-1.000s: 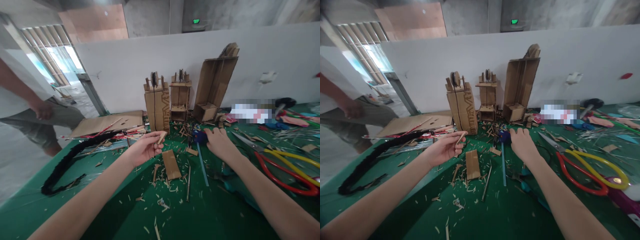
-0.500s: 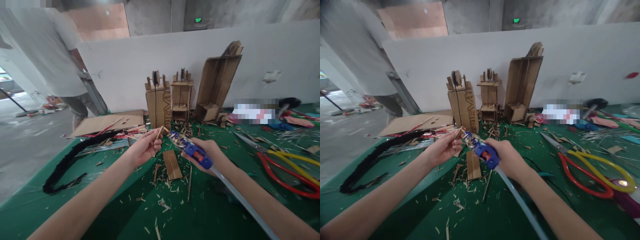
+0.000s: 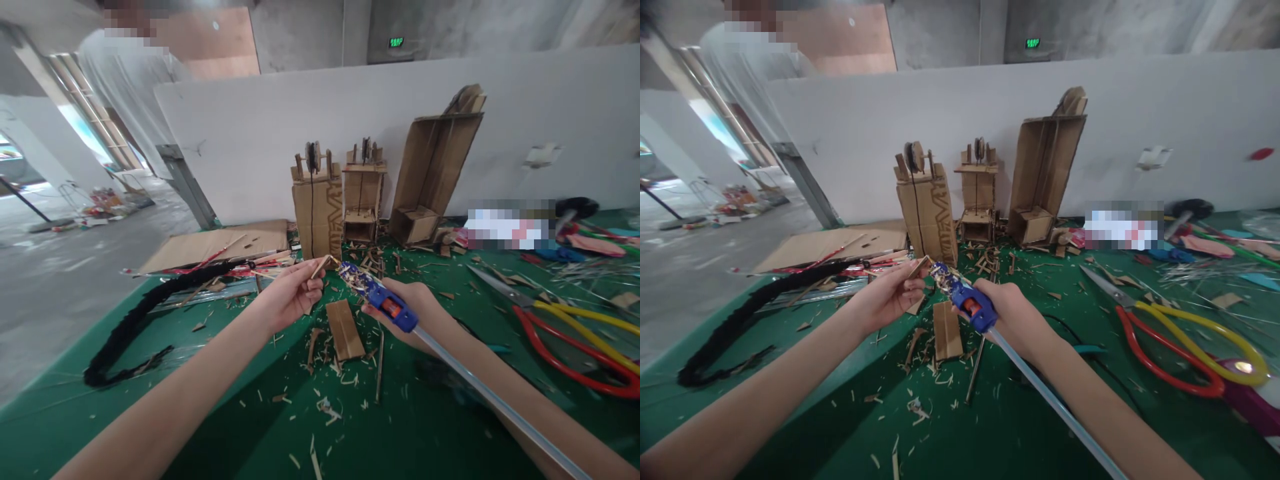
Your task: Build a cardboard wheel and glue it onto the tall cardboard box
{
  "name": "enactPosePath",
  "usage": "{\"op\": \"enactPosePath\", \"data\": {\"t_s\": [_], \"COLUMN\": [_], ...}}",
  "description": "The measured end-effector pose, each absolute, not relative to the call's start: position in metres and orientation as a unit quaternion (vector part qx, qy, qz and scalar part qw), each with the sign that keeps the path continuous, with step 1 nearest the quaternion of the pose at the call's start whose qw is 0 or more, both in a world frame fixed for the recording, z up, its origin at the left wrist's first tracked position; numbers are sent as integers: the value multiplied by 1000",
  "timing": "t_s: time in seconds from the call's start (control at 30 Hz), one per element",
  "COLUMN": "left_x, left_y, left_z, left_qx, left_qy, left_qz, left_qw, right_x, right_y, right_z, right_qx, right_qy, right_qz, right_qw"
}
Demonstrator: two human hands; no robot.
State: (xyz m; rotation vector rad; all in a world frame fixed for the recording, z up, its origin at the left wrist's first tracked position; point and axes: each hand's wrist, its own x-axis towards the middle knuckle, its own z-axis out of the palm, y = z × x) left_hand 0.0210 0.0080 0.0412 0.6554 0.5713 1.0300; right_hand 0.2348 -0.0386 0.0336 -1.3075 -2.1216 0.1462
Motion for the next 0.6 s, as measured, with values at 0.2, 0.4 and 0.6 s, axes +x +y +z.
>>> {"op": "enactPosePath", "data": {"t_s": [0.2, 0.4, 0.6], "left_x": [23, 24, 24], "left_y": [5, 3, 4], "left_z": [46, 46, 46], "left_qx": [299, 298, 292], "left_qy": [274, 274, 288], "left_qz": [481, 483, 482], "left_qw": [777, 776, 774], "right_x": [234, 234, 236], "right_y": [-44, -49, -47], "right_z": [41, 44, 37], "right_qx": [-492, -450, -409], "right_qy": [-819, -838, -849], "right_qz": [76, 121, 150], "right_qw": [287, 284, 298]}}
